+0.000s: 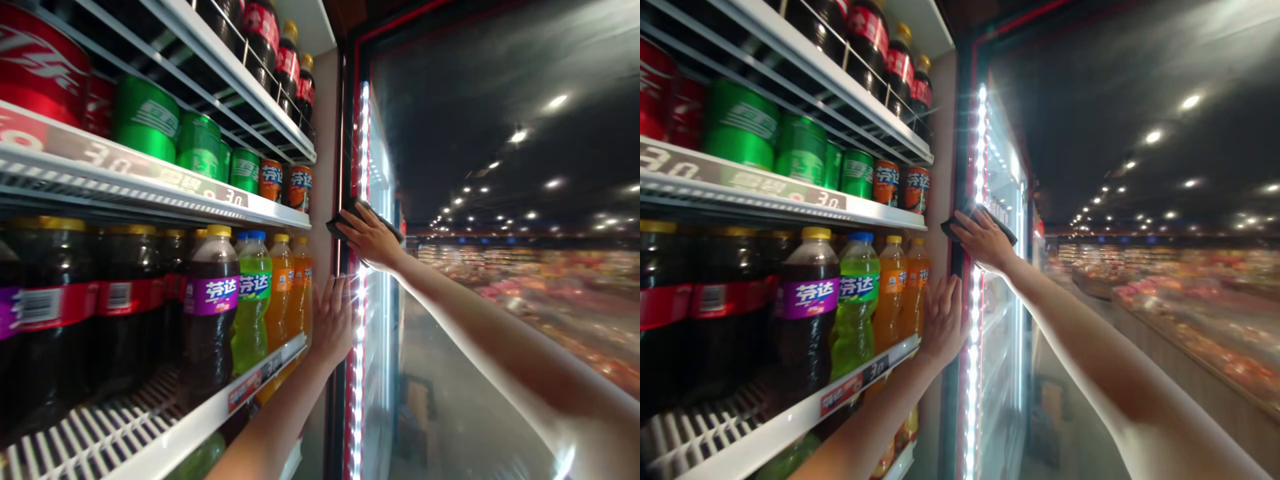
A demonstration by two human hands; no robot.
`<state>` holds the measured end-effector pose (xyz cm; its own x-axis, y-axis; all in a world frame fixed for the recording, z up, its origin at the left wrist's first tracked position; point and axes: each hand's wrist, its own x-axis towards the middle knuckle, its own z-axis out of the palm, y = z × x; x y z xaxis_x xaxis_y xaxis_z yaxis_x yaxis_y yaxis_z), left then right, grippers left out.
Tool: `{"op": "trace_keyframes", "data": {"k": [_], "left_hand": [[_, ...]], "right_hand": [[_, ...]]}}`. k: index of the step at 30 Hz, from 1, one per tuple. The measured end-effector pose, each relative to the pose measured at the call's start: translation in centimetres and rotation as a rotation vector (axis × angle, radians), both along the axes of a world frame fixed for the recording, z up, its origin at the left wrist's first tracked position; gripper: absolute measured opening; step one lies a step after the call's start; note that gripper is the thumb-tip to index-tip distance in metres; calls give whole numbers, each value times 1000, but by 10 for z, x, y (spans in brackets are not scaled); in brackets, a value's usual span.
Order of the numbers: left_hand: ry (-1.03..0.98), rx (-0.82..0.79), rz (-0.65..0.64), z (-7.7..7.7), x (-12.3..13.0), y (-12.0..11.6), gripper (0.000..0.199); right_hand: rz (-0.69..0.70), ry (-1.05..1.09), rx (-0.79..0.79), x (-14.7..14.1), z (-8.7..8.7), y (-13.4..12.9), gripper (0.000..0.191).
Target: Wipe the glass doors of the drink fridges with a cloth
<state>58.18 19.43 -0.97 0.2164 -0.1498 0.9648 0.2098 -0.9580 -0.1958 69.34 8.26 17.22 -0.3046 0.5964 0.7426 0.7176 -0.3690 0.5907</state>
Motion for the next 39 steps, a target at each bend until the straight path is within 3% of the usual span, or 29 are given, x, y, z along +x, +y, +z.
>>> {"op": "trace_keyframes", "data": {"k": [11, 14, 17, 19, 23, 25, 26, 28, 32, 34, 36, 39], "left_hand": [[36, -102, 9, -41, -14, -13, 83], [76, -114, 14, -50, -20, -12, 86], [114, -87, 12, -54, -25, -8, 88], [123, -72, 8, -51, -26, -6, 88], [137, -70, 1, -42, -19, -9, 88], [154, -62, -11, -40, -14, -14, 87], [160, -58, -18, -40, -13, -16, 86], [158, -50, -33, -43, -11, -20, 86], [137, -54, -67, -53, -11, -23, 90], [134, -71, -82, -53, -12, -22, 91], [132, -73, -98, -49, -10, -23, 91], [121, -47, -133, -38, -4, -28, 89]], "right_hand": [[8, -56, -217, -7, -139, -38, 61], [6, -92, -283, -6, -167, -51, 60], [6, -130, -316, -2, -162, -64, 58], [-13, -99, -247, 2, -134, -68, 58], [-86, 45, 59, 5, -67, -61, 55], [-109, 76, 140, 4, -55, -53, 51], [-115, 76, 149, 3, -59, -50, 49], [-123, 58, 123, 1, -84, -50, 46], [-114, -10, -15, -4, -166, -66, 48], [-91, -52, -114, -6, -193, -76, 51], [-85, -80, -179, -6, -196, -81, 54], [-118, -79, -148, -6, -161, -86, 54]]}}
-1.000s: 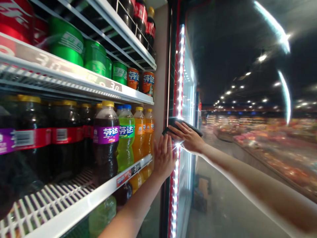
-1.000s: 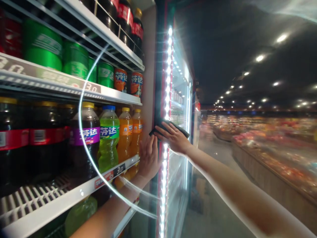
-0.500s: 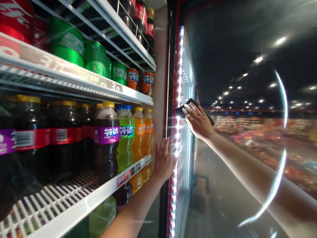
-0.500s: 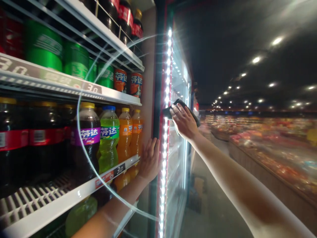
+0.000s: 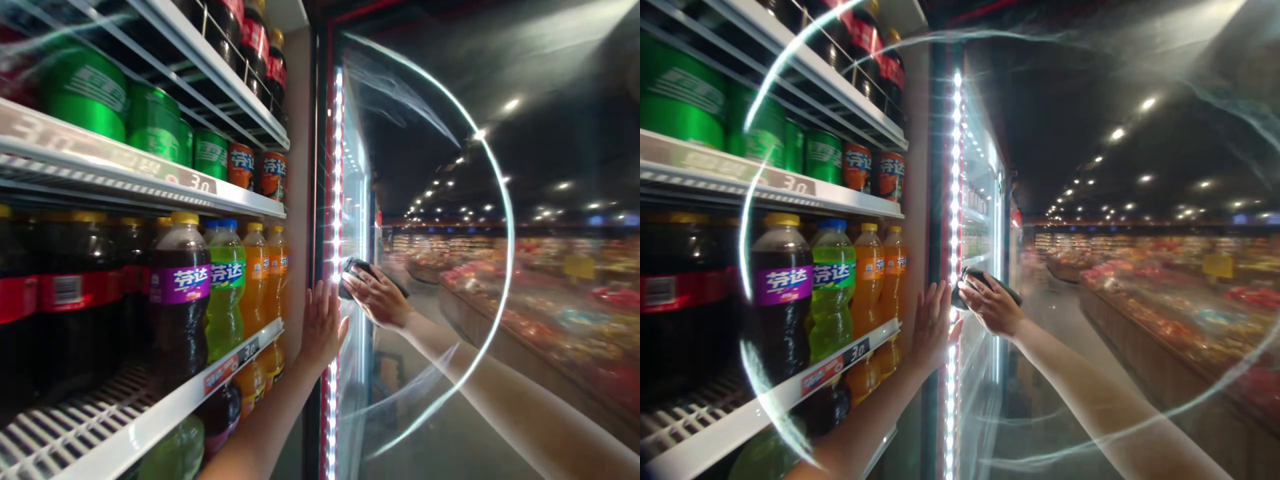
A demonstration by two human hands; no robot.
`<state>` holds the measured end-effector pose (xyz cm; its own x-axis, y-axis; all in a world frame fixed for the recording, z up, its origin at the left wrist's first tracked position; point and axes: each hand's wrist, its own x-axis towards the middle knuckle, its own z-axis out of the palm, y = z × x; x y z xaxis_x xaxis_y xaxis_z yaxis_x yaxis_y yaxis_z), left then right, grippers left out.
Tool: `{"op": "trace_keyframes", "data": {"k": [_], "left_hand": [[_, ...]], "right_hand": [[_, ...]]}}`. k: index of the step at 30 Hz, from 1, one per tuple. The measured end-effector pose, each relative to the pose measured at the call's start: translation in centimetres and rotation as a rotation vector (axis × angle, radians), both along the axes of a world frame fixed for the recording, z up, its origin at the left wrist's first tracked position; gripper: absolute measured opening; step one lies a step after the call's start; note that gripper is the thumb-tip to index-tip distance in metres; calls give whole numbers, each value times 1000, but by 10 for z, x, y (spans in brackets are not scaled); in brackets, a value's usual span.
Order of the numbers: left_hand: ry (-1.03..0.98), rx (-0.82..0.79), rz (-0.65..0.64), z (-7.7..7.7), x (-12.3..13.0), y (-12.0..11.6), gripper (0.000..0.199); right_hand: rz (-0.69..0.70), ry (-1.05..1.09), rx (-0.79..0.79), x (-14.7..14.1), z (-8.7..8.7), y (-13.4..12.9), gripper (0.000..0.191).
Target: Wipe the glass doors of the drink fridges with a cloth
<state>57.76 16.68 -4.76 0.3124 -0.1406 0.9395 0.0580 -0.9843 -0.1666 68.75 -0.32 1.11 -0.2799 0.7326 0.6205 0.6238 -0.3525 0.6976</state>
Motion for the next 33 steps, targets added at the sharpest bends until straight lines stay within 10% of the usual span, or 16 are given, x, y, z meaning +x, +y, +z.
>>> {"op": "trace_keyframes", "data": {"k": [5, 12, 20, 24, 28, 33], "left_hand": [[-12, 3, -30, 6, 9, -11, 90], [-22, 14, -25, -2, 10, -11, 86], [6, -6, -76, 9, 28, -37, 88], [6, 30, -99, -3, 30, -39, 87], [-32, 23, -124, -4, 35, -39, 85], [-65, 22, -188, 9, 50, -54, 83]], "right_hand": [[-107, 72, 266, -2, 34, -24, 58], [-162, 76, 235, -14, -51, -30, 60], [-199, 126, 344, -1, 12, -54, 56], [-283, 138, 591, -2, -33, -86, 58], [-310, 141, 471, -8, -71, -82, 56], [-303, 84, 369, 1, -18, -84, 51]]}}
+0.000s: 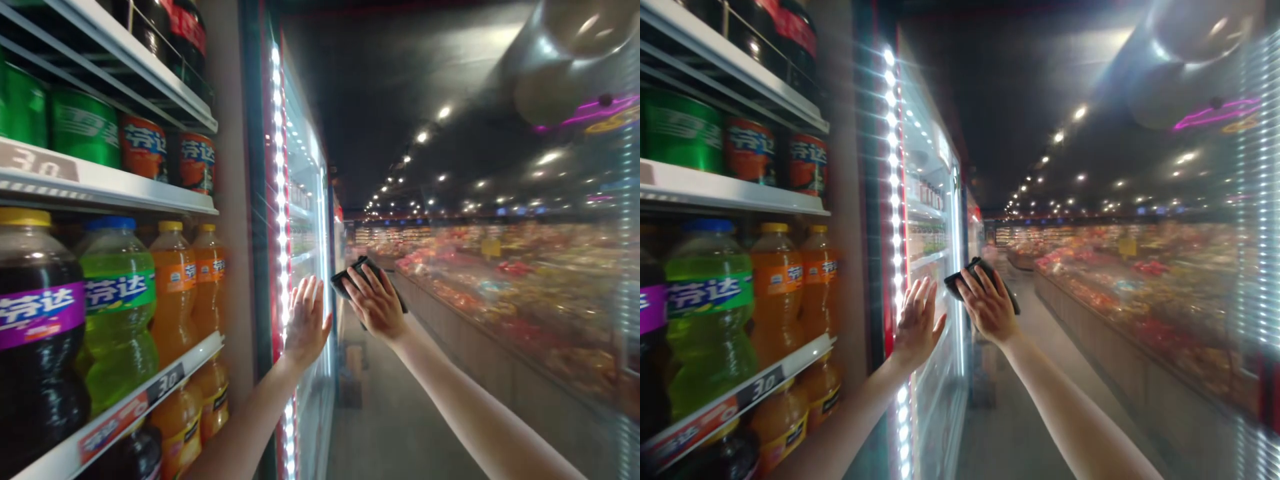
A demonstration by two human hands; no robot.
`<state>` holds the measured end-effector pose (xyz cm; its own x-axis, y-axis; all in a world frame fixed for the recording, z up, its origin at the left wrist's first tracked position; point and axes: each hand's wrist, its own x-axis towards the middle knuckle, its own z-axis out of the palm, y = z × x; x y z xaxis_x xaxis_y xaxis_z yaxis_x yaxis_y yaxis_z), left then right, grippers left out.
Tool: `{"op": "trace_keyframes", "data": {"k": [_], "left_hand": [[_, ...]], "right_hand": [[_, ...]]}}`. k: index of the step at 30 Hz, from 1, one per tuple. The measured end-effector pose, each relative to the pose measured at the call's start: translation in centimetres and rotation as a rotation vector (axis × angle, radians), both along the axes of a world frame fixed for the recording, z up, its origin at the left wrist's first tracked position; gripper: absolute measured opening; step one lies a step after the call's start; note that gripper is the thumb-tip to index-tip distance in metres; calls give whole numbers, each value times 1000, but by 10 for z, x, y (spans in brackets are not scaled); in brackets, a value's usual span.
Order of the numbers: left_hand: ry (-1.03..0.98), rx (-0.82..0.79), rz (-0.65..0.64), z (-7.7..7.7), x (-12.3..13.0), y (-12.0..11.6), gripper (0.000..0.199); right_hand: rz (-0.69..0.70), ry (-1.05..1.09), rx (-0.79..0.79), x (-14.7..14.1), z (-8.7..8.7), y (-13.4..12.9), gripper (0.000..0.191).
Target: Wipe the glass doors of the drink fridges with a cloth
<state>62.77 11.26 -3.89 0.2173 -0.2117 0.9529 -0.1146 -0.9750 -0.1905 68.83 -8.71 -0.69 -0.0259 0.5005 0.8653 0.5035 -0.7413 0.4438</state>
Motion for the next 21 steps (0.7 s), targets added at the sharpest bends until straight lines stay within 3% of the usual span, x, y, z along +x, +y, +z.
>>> {"op": "trace_keyframes", "data": {"k": [2, 4, 8, 10, 12, 15, 17, 21], "left_hand": [[-6, 10, -25, 2, 5, -7, 83], [-3, 17, -43, 0, 8, -12, 83], [0, 18, -61, -9, 11, -13, 83], [-2, 14, -68, -11, 13, -12, 83], [-9, 9, -77, -11, 15, -12, 82], [-28, 2, -94, -7, 18, -14, 83], [-29, 6, -110, -5, 21, -19, 83], [-18, 35, -132, -2, 27, -31, 83]], "right_hand": [[-27, 5, 69, 6, 21, -17, 50], [-68, 18, 200, 10, 24, -38, 51], [-132, 21, 426, 9, -21, -58, 58], [-131, 34, 397, 5, -44, -50, 59], [-103, 55, 280, 0, -52, -34, 59], [-56, 65, 134, -3, -36, -14, 56], [-40, 53, 107, -1, -19, -15, 54], [-89, 54, 177, 8, 1, -59, 53]]}}
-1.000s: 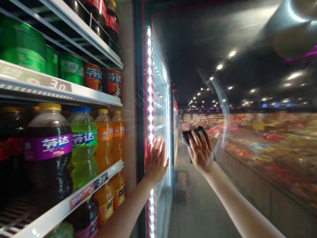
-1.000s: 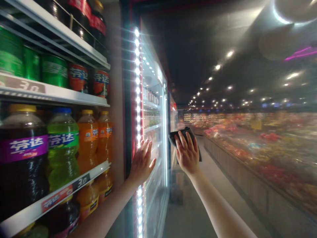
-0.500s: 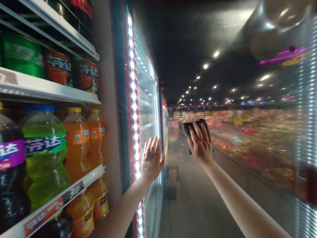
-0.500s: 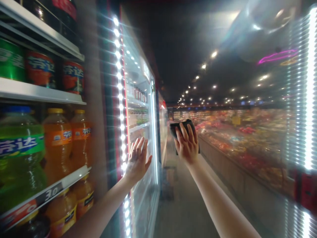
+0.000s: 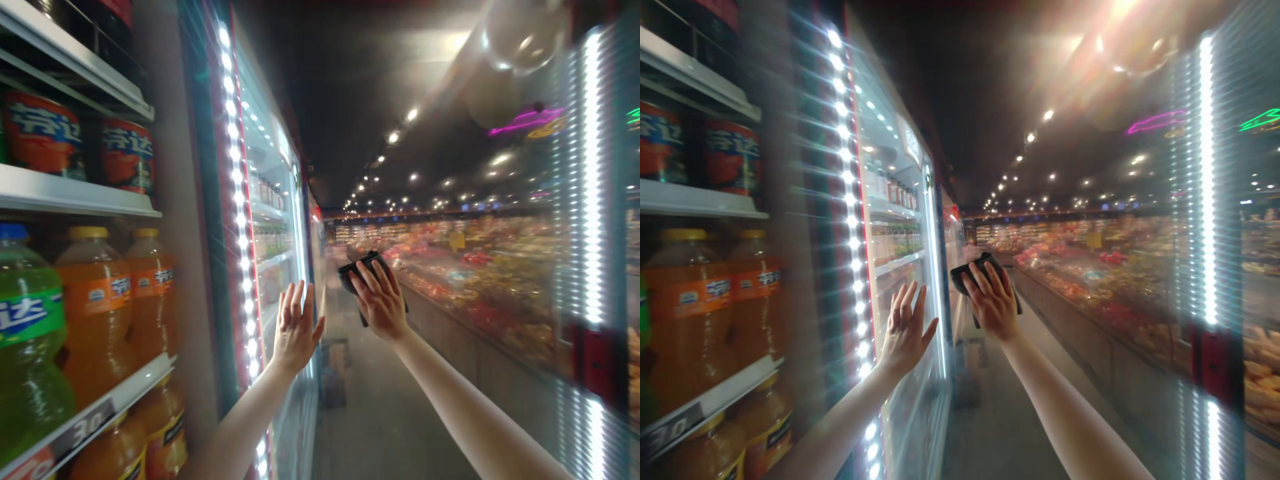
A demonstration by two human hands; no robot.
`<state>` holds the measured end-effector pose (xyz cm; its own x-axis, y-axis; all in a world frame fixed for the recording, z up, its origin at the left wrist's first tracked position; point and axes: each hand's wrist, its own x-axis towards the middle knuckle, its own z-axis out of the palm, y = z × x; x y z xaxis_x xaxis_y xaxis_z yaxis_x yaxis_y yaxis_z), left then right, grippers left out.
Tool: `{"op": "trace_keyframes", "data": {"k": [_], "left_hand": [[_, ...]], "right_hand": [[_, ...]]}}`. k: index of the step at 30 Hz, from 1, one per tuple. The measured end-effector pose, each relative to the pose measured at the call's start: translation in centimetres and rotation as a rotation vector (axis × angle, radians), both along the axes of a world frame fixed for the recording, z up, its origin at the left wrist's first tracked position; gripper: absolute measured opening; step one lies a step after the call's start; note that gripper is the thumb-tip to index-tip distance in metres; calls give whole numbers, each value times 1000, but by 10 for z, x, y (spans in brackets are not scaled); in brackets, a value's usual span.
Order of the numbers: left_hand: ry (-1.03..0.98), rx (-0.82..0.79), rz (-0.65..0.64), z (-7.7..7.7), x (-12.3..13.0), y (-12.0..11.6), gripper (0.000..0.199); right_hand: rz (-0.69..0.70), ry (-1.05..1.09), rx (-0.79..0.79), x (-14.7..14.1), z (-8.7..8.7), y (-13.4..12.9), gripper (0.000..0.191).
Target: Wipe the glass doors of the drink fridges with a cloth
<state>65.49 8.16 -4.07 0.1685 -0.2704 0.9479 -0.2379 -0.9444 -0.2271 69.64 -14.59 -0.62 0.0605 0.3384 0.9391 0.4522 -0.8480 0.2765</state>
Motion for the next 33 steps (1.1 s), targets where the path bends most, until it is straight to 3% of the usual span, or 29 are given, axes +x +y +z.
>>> {"op": "trace_keyframes", "data": {"k": [6, 9, 11, 13, 14, 17, 20, 22, 25, 30, 33], "left_hand": [[-21, 49, -4, 3, 6, -19, 83], [-28, 36, 8, 4, 6, -23, 83], [-35, 25, 13, 4, 6, -25, 82], [-35, 26, 15, 4, 5, -26, 82], [-32, 30, 13, 5, 5, -28, 82], [-28, 43, -5, 9, 5, -33, 82], [-26, 35, -27, 15, 7, -45, 82], [-13, 29, -36, 19, 10, -54, 82], [2, 39, -32, 21, 13, -68, 82], [27, 52, -4, 21, 15, -78, 83], [28, 57, -5, 20, 16, -78, 84]], "right_hand": [[-102, -13, 348, 23, 2, -114, 57], [-73, -19, 637, 30, 4, -133, 58], [-44, 2, 744, 29, 6, -117, 58], [-33, 23, 711, 22, 7, -83, 59], [-42, 17, 652, 17, 7, -64, 59], [-34, 24, 275, 6, 6, -16, 55], [-4, 21, 42, 4, 6, -12, 52], [-15, 20, 12, 7, 6, -37, 51], [-83, 23, 131, 19, 3, -104, 50], [-144, 12, 513, 43, -11, -225, 55], [-103, -63, 793, 53, -14, -247, 56]]}}
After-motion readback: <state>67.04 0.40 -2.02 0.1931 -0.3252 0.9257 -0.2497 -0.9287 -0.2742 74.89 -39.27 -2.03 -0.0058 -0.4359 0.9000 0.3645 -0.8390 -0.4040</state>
